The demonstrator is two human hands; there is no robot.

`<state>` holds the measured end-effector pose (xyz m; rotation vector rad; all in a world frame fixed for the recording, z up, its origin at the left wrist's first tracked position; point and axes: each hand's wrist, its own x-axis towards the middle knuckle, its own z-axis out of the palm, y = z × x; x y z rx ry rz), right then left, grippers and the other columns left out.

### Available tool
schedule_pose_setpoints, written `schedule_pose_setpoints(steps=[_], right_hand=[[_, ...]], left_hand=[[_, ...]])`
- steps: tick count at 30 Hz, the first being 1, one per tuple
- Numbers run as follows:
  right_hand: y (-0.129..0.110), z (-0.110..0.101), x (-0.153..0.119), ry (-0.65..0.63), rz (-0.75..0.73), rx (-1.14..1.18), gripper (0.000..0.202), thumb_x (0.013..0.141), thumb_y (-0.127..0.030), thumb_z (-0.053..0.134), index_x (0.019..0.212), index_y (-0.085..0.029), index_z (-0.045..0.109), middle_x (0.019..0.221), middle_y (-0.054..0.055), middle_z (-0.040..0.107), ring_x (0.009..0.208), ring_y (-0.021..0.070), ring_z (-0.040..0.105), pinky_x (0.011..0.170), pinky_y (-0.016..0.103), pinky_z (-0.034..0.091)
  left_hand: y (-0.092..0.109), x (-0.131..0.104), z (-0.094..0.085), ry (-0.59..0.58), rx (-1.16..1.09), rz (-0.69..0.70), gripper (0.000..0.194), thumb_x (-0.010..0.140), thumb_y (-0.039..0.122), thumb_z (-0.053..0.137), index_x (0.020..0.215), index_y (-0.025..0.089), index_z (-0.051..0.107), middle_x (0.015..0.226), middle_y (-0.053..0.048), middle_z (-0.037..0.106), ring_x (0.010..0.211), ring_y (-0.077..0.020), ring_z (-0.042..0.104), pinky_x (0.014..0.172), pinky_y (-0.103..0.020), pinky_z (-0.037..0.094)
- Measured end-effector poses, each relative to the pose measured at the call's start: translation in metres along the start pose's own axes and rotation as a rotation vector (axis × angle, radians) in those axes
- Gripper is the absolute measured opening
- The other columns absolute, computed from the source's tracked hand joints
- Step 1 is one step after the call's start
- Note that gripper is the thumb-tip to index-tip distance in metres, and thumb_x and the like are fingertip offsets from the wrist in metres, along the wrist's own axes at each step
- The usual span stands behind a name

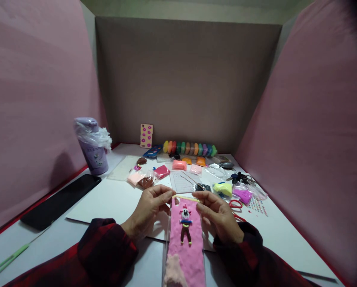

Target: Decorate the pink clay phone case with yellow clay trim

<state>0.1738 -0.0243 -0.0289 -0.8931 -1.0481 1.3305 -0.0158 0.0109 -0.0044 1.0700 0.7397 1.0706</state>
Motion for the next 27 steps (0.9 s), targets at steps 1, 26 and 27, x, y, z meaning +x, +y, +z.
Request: schedule_pose_setpoints(steps=[1, 26, 27], right_hand=[[-0.0001, 0.0000, -0.0001, 0.001, -0.006, 0.003, 0.032, 0.067, -0.032, 0.076, 0.094, -0.020, 0.065, 0.070, 0.000, 0.058, 0.060, 0.0116, 0.053, 0.057, 0.024, 0.042], [-0.0056, 0.0043, -0.0025, 0.024, 0.014, 0.139, 0.032, 0.064, -0.030, 0.078, 0.091, -0.020, 0.066, 0.072, 0.002, 0.061, 0.062, 0.0149, 0.056, 0.056, 0.028, 0.044], [-0.0053, 0.0039, -0.0023, 0.027, 0.016, 0.132, 0.032, 0.064, -0.030, 0.078, 0.091, -0.020, 0.066, 0.072, 0.002, 0.061, 0.061, 0.0147, 0.055, 0.056, 0.027, 0.043]], left_hand=[[0.0002, -0.0001, 0.0001, -0.005, -0.006, -0.005, 0.019, 0.074, 0.029, 0.069, 0.075, 0.012, 0.063, 0.068, -0.002, 0.060, 0.058, -0.0097, 0.054, 0.054, -0.021, 0.043], [-0.0022, 0.0021, -0.0040, -0.102, -0.121, -0.139, 0.018, 0.079, 0.025, 0.062, 0.070, 0.010, 0.060, 0.059, -0.003, 0.057, 0.048, -0.0073, 0.050, 0.048, -0.018, 0.040], [-0.0021, 0.0022, -0.0037, -0.109, -0.145, -0.152, 0.016, 0.080, 0.023, 0.062, 0.071, 0.010, 0.060, 0.060, -0.003, 0.057, 0.048, -0.0073, 0.050, 0.048, -0.017, 0.040]])
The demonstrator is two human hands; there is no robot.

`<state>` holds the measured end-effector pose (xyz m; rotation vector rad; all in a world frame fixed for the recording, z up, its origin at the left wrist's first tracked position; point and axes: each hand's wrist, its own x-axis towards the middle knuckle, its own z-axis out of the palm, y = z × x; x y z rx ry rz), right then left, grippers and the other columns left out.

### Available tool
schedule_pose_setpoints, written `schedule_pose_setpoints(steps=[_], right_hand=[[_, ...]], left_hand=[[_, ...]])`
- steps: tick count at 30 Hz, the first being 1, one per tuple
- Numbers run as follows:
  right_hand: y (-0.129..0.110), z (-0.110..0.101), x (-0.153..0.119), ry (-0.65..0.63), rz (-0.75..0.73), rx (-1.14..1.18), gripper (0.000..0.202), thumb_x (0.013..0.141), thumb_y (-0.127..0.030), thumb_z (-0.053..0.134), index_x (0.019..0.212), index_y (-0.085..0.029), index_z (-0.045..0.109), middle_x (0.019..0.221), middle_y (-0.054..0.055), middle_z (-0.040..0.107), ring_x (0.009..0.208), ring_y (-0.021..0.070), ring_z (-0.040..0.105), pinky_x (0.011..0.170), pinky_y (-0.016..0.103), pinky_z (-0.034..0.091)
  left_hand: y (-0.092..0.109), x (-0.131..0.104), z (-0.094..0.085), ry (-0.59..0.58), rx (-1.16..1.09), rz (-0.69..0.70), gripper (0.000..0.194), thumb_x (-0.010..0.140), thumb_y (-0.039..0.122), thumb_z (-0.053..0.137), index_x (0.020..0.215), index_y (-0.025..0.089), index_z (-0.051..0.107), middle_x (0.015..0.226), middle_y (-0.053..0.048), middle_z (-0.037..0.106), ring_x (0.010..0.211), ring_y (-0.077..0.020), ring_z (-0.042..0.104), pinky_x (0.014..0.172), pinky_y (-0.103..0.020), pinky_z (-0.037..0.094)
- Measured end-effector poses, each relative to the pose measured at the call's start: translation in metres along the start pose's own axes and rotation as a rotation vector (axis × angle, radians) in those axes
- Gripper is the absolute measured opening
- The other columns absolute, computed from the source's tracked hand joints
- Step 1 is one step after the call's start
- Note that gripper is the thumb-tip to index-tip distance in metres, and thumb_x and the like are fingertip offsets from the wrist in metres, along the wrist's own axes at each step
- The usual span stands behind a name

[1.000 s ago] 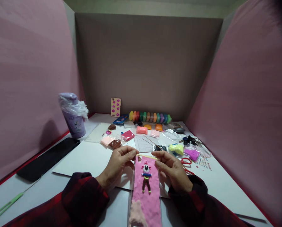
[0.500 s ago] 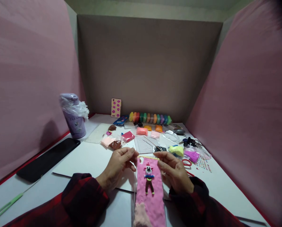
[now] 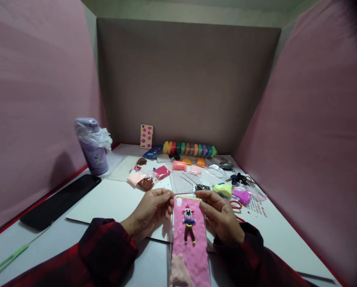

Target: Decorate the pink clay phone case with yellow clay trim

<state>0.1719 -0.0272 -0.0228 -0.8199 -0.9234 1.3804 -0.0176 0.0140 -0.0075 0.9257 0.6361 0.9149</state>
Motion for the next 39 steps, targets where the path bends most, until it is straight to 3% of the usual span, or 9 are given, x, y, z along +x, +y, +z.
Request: schedule_pose_setpoints(steps=[5, 10, 16, 20, 24, 33, 36, 39], right_hand=[[0.001, -0.001, 0.001, 0.015, -0.017, 0.003, 0.031, 0.064, -0.030, 0.078, 0.091, -0.020, 0.066, 0.071, 0.001, 0.062, 0.060, 0.0139, 0.055, 0.057, 0.027, 0.043], [0.000, -0.001, 0.002, 0.028, -0.004, 0.015, 0.031, 0.064, -0.030, 0.078, 0.091, -0.020, 0.066, 0.073, 0.001, 0.062, 0.062, 0.0143, 0.056, 0.058, 0.027, 0.043], [0.000, -0.002, 0.003, 0.047, 0.015, 0.028, 0.031, 0.063, -0.030, 0.078, 0.090, -0.020, 0.067, 0.071, 0.001, 0.061, 0.060, 0.0144, 0.055, 0.055, 0.027, 0.043], [0.001, -0.002, 0.003, 0.037, 0.003, 0.042, 0.029, 0.063, -0.028, 0.078, 0.089, -0.021, 0.068, 0.072, 0.001, 0.062, 0.063, 0.0145, 0.057, 0.059, 0.027, 0.045], [0.001, -0.003, 0.004, 0.045, -0.009, 0.048, 0.029, 0.064, -0.028, 0.078, 0.090, -0.021, 0.068, 0.072, 0.001, 0.062, 0.063, 0.0138, 0.057, 0.059, 0.027, 0.045], [0.003, -0.003, 0.006, 0.074, -0.016, 0.041, 0.035, 0.061, -0.031, 0.080, 0.091, -0.021, 0.067, 0.072, 0.002, 0.063, 0.065, 0.0159, 0.058, 0.062, 0.030, 0.047], [0.002, -0.001, 0.007, 0.077, -0.052, -0.033, 0.035, 0.062, -0.034, 0.079, 0.090, -0.020, 0.065, 0.071, 0.001, 0.062, 0.061, 0.0142, 0.055, 0.057, 0.028, 0.045], [-0.015, -0.006, 0.008, 0.177, -0.213, -0.290, 0.031, 0.067, -0.038, 0.075, 0.089, -0.019, 0.064, 0.077, 0.003, 0.063, 0.061, 0.0136, 0.052, 0.050, 0.025, 0.038]], left_hand=[[0.002, 0.000, 0.001, 0.020, -0.129, -0.072, 0.006, 0.078, 0.012, 0.058, 0.081, 0.008, 0.062, 0.067, -0.004, 0.058, 0.056, -0.0081, 0.053, 0.053, -0.017, 0.043], [0.004, 0.000, 0.000, 0.074, -0.220, -0.154, 0.012, 0.071, 0.005, 0.055, 0.078, 0.007, 0.064, 0.070, -0.006, 0.059, 0.057, -0.0077, 0.053, 0.057, -0.017, 0.045], [0.002, 0.001, -0.002, 0.061, -0.125, -0.157, 0.006, 0.075, 0.014, 0.059, 0.073, 0.009, 0.063, 0.062, -0.001, 0.053, 0.048, -0.0044, 0.044, 0.043, -0.014, 0.031], [0.000, 0.000, -0.001, -0.024, -0.057, -0.140, 0.022, 0.080, 0.031, 0.061, 0.070, 0.011, 0.061, 0.060, 0.000, 0.049, 0.047, -0.0045, 0.040, 0.041, -0.014, 0.026], [0.001, -0.006, 0.005, -0.078, -0.040, -0.162, 0.027, 0.077, 0.039, 0.065, 0.072, 0.012, 0.063, 0.066, -0.003, 0.055, 0.054, -0.0073, 0.046, 0.051, -0.018, 0.035], [0.000, -0.008, 0.004, -0.099, 0.001, -0.157, 0.023, 0.067, 0.028, 0.076, 0.076, 0.011, 0.063, 0.080, -0.008, 0.064, 0.069, -0.0134, 0.058, 0.068, -0.024, 0.041], [0.001, -0.008, 0.005, -0.104, -0.027, -0.158, 0.021, 0.068, 0.027, 0.075, 0.075, 0.011, 0.063, 0.078, -0.007, 0.063, 0.069, -0.0126, 0.057, 0.069, -0.024, 0.042], [0.002, -0.008, 0.006, -0.118, -0.049, -0.170, 0.018, 0.071, 0.025, 0.073, 0.074, 0.011, 0.063, 0.076, -0.005, 0.062, 0.066, -0.0104, 0.056, 0.067, -0.021, 0.042]])
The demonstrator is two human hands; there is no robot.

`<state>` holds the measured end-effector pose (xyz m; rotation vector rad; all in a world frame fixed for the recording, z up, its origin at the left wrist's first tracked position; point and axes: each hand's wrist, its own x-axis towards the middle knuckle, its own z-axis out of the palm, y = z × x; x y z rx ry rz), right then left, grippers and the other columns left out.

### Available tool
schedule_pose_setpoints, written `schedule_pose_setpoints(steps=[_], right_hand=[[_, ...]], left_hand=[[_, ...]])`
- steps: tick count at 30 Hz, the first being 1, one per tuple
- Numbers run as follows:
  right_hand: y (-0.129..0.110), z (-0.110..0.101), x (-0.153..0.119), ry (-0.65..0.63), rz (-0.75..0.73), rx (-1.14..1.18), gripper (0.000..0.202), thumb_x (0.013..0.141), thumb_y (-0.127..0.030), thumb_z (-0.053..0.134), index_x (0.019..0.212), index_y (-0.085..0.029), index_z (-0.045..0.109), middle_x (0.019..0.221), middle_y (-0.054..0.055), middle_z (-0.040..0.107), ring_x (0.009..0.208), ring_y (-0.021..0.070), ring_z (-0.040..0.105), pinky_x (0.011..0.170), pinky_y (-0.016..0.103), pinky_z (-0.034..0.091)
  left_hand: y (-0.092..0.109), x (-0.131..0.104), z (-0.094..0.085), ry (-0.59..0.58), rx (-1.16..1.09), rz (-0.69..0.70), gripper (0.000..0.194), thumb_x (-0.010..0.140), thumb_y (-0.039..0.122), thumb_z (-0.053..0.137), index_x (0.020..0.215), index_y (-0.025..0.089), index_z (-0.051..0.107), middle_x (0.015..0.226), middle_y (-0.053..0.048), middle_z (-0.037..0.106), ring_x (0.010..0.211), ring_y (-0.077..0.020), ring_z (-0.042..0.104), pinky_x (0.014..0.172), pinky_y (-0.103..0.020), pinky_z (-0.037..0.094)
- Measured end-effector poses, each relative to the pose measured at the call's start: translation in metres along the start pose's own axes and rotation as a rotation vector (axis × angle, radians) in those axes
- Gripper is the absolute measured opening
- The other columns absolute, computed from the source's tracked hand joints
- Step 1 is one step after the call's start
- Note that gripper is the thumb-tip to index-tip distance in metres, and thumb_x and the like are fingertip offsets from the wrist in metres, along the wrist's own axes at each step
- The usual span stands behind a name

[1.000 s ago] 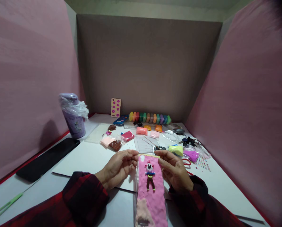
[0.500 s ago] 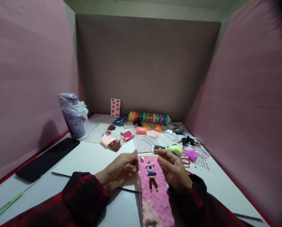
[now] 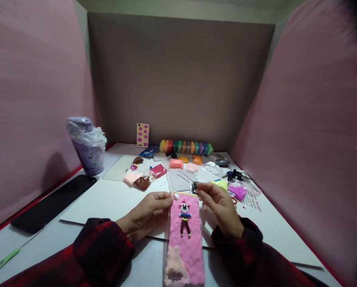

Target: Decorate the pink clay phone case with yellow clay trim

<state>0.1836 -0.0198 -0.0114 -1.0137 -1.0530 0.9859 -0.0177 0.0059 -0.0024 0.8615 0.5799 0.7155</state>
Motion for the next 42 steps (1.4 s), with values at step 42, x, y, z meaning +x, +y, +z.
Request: schedule_pose_setpoints(steps=[42], right_hand=[[-0.054, -0.021, -0.034, -0.349, -0.583, -1.301, 0.023, 0.082, -0.021, 0.059, 0.104, -0.028, 0.059, 0.084, 0.001, 0.065, 0.072, 0.0174, 0.059, 0.063, 0.028, 0.041]], left_hand=[[0.000, -0.003, 0.004, -0.046, 0.057, 0.050, 0.024, 0.073, 0.031, 0.072, 0.082, 0.009, 0.068, 0.079, -0.009, 0.064, 0.068, -0.0117, 0.057, 0.064, -0.021, 0.041]])
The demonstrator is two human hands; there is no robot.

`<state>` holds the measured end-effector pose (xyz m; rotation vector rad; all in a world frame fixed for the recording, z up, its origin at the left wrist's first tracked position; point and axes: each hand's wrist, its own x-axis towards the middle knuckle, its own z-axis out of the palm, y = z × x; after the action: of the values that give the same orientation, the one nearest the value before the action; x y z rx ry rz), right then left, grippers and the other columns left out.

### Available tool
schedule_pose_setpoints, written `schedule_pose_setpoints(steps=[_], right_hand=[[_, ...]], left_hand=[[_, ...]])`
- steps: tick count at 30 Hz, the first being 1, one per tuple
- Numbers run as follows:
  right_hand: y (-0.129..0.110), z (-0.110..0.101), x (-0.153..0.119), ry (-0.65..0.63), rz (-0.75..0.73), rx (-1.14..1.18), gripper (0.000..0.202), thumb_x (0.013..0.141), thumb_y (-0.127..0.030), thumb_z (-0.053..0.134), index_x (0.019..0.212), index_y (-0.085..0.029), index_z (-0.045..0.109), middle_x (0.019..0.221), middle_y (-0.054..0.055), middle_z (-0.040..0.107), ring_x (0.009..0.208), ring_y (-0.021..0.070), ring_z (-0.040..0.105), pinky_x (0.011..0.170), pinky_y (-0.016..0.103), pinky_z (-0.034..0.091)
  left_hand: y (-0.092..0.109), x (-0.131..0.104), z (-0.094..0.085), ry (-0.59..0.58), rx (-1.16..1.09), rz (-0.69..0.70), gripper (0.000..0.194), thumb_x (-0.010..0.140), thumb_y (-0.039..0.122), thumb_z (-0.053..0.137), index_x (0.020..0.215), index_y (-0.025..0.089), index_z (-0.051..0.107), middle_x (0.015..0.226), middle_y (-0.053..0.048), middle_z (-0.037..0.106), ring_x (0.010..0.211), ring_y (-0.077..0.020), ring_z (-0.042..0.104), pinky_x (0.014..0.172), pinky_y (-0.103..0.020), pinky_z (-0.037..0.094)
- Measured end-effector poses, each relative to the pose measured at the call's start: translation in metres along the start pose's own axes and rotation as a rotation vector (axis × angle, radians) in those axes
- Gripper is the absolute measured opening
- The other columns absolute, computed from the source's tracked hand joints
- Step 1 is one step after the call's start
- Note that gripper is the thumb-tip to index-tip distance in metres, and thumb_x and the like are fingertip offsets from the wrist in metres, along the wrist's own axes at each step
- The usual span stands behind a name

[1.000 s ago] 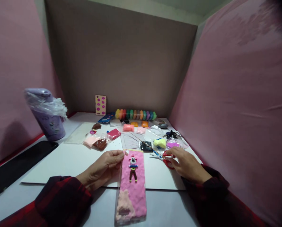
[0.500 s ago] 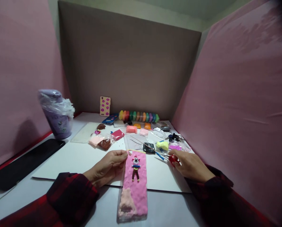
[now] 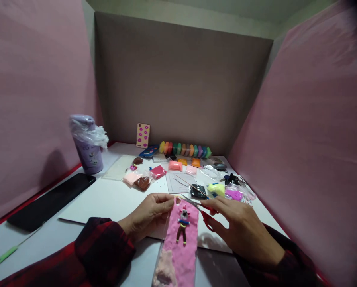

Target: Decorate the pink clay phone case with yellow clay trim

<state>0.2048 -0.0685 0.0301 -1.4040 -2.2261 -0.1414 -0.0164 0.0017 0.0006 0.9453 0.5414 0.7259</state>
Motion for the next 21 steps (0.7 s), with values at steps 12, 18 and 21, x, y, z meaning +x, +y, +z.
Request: schedule_pose_setpoints(steps=[12, 18, 21], right_hand=[[-0.006, -0.002, 0.013, -0.040, -0.064, -0.107, 0.025, 0.083, -0.020, 0.060, 0.106, -0.029, 0.061, 0.077, 0.000, 0.062, 0.068, 0.0168, 0.058, 0.059, 0.027, 0.037], [-0.007, -0.002, 0.015, -0.058, -0.056, -0.110, 0.021, 0.084, -0.020, 0.058, 0.103, -0.029, 0.062, 0.080, 0.001, 0.063, 0.071, 0.0175, 0.059, 0.061, 0.027, 0.039], [-0.007, -0.002, 0.015, -0.055, -0.063, -0.121, 0.021, 0.084, -0.021, 0.058, 0.104, -0.028, 0.062, 0.079, 0.001, 0.063, 0.071, 0.0173, 0.059, 0.060, 0.027, 0.039]], left_hand=[[-0.001, 0.000, -0.003, 0.067, 0.035, 0.022, 0.034, 0.061, 0.040, 0.079, 0.079, 0.012, 0.070, 0.060, -0.002, 0.054, 0.058, -0.0117, 0.051, 0.058, -0.025, 0.037], [-0.001, 0.000, -0.003, 0.070, 0.039, 0.018, 0.036, 0.062, 0.040, 0.078, 0.083, 0.012, 0.070, 0.060, -0.002, 0.055, 0.059, -0.0121, 0.051, 0.059, -0.025, 0.037], [-0.001, -0.001, -0.003, 0.071, 0.044, 0.019, 0.038, 0.061, 0.041, 0.079, 0.084, 0.011, 0.070, 0.062, -0.003, 0.057, 0.060, -0.0126, 0.052, 0.059, -0.025, 0.037]])
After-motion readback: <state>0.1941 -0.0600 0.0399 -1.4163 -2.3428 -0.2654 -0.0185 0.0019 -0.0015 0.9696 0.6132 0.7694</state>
